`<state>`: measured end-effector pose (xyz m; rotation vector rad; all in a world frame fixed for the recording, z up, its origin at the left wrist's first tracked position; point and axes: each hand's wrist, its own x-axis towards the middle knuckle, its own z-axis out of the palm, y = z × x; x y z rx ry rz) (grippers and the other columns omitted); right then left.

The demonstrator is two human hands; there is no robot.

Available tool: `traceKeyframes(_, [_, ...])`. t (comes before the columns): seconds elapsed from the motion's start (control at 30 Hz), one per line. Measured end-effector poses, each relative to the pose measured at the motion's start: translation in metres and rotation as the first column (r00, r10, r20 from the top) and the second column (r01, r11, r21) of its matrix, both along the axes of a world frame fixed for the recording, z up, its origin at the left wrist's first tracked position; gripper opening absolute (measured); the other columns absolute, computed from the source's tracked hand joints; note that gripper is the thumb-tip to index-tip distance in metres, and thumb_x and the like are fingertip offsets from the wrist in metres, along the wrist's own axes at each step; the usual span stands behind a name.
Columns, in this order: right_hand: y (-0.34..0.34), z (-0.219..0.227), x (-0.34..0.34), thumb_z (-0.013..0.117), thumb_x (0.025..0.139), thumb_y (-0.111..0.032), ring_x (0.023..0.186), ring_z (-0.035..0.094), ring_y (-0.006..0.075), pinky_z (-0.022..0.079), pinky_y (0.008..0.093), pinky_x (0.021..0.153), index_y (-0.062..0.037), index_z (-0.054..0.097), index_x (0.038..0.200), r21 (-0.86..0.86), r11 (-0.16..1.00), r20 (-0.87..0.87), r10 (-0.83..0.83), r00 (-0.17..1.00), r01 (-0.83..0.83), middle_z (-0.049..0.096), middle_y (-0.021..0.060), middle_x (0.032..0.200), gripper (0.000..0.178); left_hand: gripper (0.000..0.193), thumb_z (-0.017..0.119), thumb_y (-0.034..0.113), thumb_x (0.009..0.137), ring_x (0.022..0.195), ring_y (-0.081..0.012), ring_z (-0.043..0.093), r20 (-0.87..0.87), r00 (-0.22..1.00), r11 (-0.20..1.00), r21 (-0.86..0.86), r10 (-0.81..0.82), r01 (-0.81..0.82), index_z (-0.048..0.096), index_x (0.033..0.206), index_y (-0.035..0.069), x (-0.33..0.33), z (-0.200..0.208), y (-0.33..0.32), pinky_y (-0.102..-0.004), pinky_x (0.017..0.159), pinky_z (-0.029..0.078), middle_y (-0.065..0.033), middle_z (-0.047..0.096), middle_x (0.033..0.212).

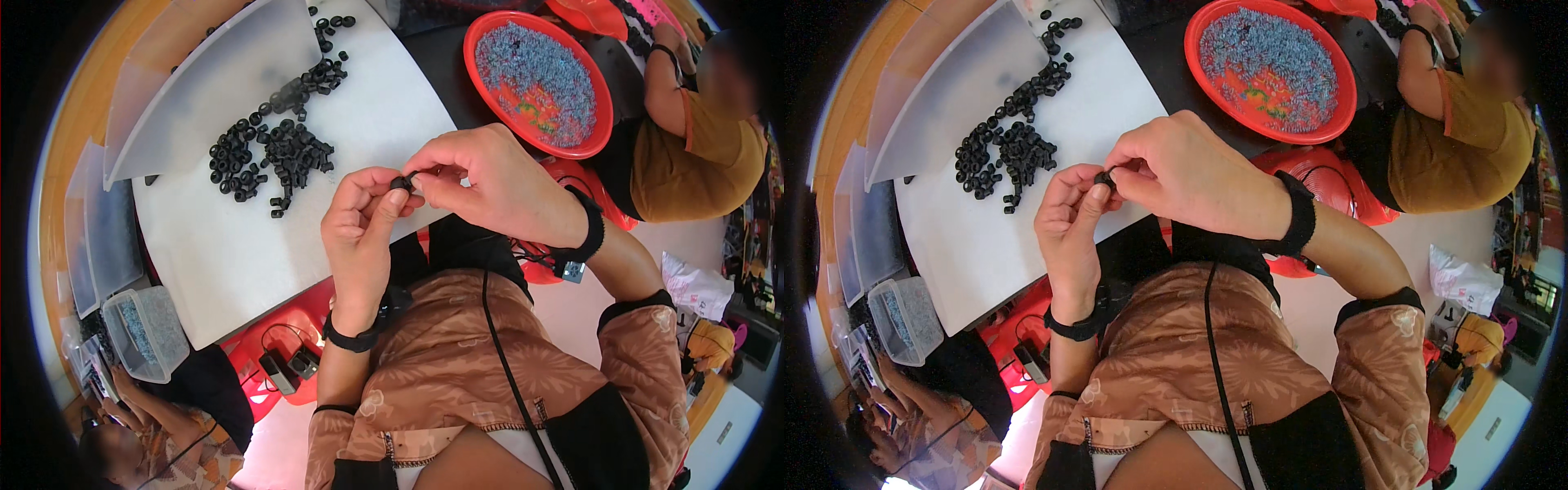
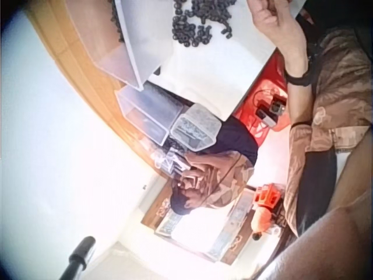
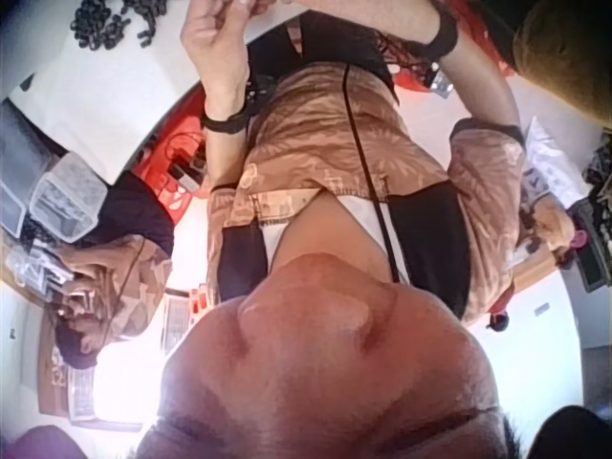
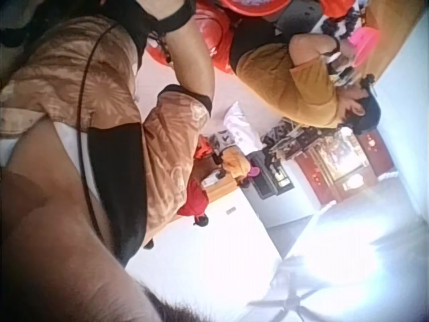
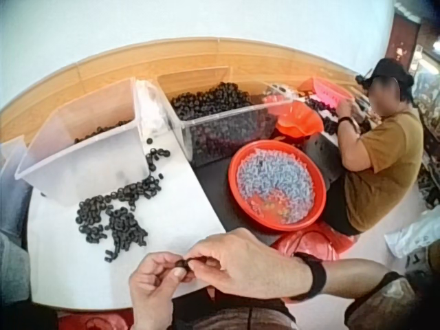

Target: Assembling small black plastic components by hand in a manufacturing environment.

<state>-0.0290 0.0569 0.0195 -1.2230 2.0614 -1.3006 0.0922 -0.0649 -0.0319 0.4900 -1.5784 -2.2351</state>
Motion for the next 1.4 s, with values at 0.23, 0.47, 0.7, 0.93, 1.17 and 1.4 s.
traceKeyframes(0.23, [-0.004, 0.003, -0.007, 0.062, 0.075, -0.009, 0.059, 0.063, 0.0314, 0.05, 0.0349, 0.056, 0.0056, 0.065, 0.08, 0.085, 0.995, -0.225, 0.071, 0.972, -0.053, 0.061, 0.0201, 0.066, 0.016, 0.018, 0.061, 0.005, 0.09, 0.079, -0.0131, 0.062, 0.019, 0.998, 0.988, -0.143, 0.053, -0.05, 0.057, 0.105, -0.004, -0.002, -0.005, 0.007, -0.026, 0.074, 0.05, -0.0081, 0.064, 0.093])
traceKeyframes(0.47, [-0.005, 0.007, -0.024, 0.061, 0.075, -0.01, 0.055, 0.063, 0.0205, 0.048, 0.0275, 0.054, 0.004, 0.068, 0.082, 0.143, 0.979, 0.079, 0.135, 0.988, -0.145, 0.064, 0.0151, 0.064, 0.017, 0.016, 0.057, 0.002, 0.091, 0.082, -0.0163, 0.065, 0.01, 1.0, 0.999, -0.037, -0.025, 0.025, 0.056, 0.106, -0.003, -0.004, -0.007, -0.003, -0.0265, 0.076, 0.051, -0.0106, 0.066, 0.094])
traceKeyframes(0.7, [-0.008, 0.014, -0.025, 0.061, 0.075, -0.01, 0.06, 0.066, 0.0147, 0.05, 0.0251, 0.057, 0.0054, 0.069, 0.082, 0.191, 0.971, 0.218, 0.103, 0.97, -0.146, 0.066, 0.0119, 0.065, 0.019, 0.016, 0.056, 0.003, 0.092, 0.081, -0.0176, 0.066, -0.012, 0.999, 0.998, 0.042, -0.04, 0.041, 0.056, 0.107, -0.002, -0.004, -0.009, -0.007, -0.0275, 0.076, 0.051, -0.0115, 0.066, 0.095])
traceKeyframes(0.93, [-0.011, 0.015, -0.022, 0.062, 0.072, -0.009, 0.062, 0.066, 0.0264, 0.051, 0.0304, 0.06, 0.0082, 0.066, 0.078, 0.196, 0.971, 0.085, 0.124, 0.989, -0.139, 0.064, 0.0202, 0.067, 0.019, 0.017, 0.057, 0.001, 0.09, 0.08, -0.0163, 0.064, -0.003, 1.0, 0.999, -0.036, -0.016, 0.016, 0.057, 0.107, -0.004, -0.005, -0.009, -0.002, -0.0274, 0.077, 0.051, -0.0101, 0.065, 0.093])
traceKeyframes(1.17, [-0.012, 0.005, -0.023, 0.063, 0.076, -0.009, 0.054, 0.062, 0.0175, 0.047, 0.0259, 0.054, 0.0057, 0.067, 0.085, 0.25, 0.953, -0.107, 0.204, 0.973, -0.173, 0.063, 0.0146, 0.063, 0.017, 0.012, 0.058, -0.003, 0.089, 0.081, -0.0127, 0.063, 0.035, 0.996, 0.984, -0.16, 0.081, -0.074, 0.056, 0.101, -0.005, -0.007, -0.009, 0.012, -0.024, 0.074, 0.051, -0.0079, 0.064, 0.089])
traceKeyframes(1.4, [-0.013, -0.002, -0.013, 0.064, 0.072, -0.014, 0.064, 0.065, 0.0334, 0.052, 0.0342, 0.063, 0.004, 0.068, 0.077, 0.174, 0.985, -0.03, -0.008, 1.0, 0.013, 0.063, 0.0203, 0.068, 0.019, 0.011, 0.057, -0.003, 0.09, 0.078, -0.0113, 0.061, 0.052, 0.986, 0.976, -0.16, 0.156, -0.146, 0.056, 0.1, -0.005, -0.009, -0.008, 0.014, -0.0229, 0.073, 0.049, -0.0071, 0.063, 0.087])
